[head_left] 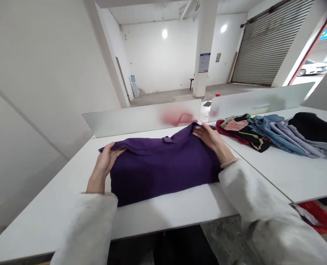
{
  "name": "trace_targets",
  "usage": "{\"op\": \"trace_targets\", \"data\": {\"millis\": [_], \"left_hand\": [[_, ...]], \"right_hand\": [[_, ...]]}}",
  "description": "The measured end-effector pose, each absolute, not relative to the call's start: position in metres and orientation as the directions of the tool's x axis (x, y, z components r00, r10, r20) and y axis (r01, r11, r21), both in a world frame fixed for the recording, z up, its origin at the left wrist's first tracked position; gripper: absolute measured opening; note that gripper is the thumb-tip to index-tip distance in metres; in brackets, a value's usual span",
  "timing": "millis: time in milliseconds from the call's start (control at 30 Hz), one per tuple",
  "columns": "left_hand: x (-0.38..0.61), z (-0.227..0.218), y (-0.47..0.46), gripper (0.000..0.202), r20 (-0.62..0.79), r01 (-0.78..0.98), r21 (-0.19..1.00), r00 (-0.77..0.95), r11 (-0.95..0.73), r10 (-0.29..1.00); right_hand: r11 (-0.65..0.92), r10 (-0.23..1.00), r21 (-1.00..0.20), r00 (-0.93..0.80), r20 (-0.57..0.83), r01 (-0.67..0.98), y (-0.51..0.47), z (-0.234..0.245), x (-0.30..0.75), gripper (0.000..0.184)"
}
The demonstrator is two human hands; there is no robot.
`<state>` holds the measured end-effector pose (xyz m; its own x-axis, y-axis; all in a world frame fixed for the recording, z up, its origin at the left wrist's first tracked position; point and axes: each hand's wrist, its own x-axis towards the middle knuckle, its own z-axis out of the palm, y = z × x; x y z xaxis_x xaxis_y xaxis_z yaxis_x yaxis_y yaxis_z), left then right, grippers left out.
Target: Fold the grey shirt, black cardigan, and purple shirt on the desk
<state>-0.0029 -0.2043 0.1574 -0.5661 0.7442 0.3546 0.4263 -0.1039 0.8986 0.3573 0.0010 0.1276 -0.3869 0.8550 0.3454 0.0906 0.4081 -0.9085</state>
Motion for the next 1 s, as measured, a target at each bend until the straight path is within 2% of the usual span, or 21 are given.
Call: {"op": "trace_targets", "data": {"millis": [33, 133, 267, 333, 533, 633, 733, 800, 867, 933, 1000], "left_hand": [[-0.006, 0.149, -0.190, 0.037, 0.356, 0.491, 0.869, -0.541, -0.058, 0.762], [-0.010, 0.107, -0.158, 0.035, 0.318, 0.646, 0.761, -0.456, 0.063, 0.831], [-0.018, 0.049, -0.136, 0.031, 0.252, 0.818, 0.553, -0.343, 0.157, 0.905], [-0.023, 0.031, -0.131, 0.036, 0.227, 0.883, 0.440, -0.284, 0.162, 0.932], [-0.031, 0.015, -0.127, 0.051, 0.174, 0.964, 0.187, -0.220, 0.187, 0.960], [-0.026, 0.017, -0.130, 0.055, 0.166, 0.971, 0.114, -0.225, 0.208, 0.960], [-0.006, 0.029, -0.137, 0.058, 0.152, 0.982, -0.011, -0.183, 0.187, 0.971], [0.018, 0.041, -0.144, 0.058, 0.157, 0.991, -0.093, -0.084, 0.099, 0.984], [0.047, 0.049, -0.152, 0.055, 0.206, 0.993, -0.110, 0.058, -0.036, 0.977], [0.074, 0.050, -0.159, 0.052, 0.266, 0.983, -0.096, 0.176, -0.156, 0.948], [0.093, 0.042, -0.165, 0.050, 0.279, 0.971, -0.074, 0.240, -0.229, 0.930]], "right_hand": [[0.453, 0.841, -0.871, -0.414, 0.347, 0.189, 0.014, 0.121, 0.343, 0.056], [0.543, 0.818, -0.659, -0.504, 0.277, 0.520, 0.033, 0.081, 0.313, 0.056], [0.582, 0.803, -0.491, -0.555, 0.220, 0.648, 0.032, 0.026, 0.302, 0.051], [0.603, 0.792, -0.412, -0.578, 0.199, 0.684, 0.032, 0.012, 0.302, 0.049], [0.636, 0.770, -0.255, -0.623, 0.139, 0.728, 0.036, 0.004, 0.306, 0.052], [0.648, 0.761, -0.159, -0.638, 0.114, 0.745, 0.036, 0.006, 0.308, 0.052], [0.621, 0.784, -0.093, -0.619, 0.053, 0.778, 0.028, 0.020, 0.308, 0.051], [0.623, 0.782, -0.045, -0.622, 0.023, 0.781, 0.015, 0.036, 0.304, 0.051], [0.681, 0.732, -0.027, -0.678, 0.075, 0.732, -0.008, 0.051, 0.295, 0.052], [0.771, 0.634, -0.056, -0.755, 0.169, 0.635, -0.038, 0.057, 0.280, 0.051], [0.840, 0.542, -0.111, -0.818, 0.194, 0.530, -0.071, 0.053, 0.264, 0.051]]}}
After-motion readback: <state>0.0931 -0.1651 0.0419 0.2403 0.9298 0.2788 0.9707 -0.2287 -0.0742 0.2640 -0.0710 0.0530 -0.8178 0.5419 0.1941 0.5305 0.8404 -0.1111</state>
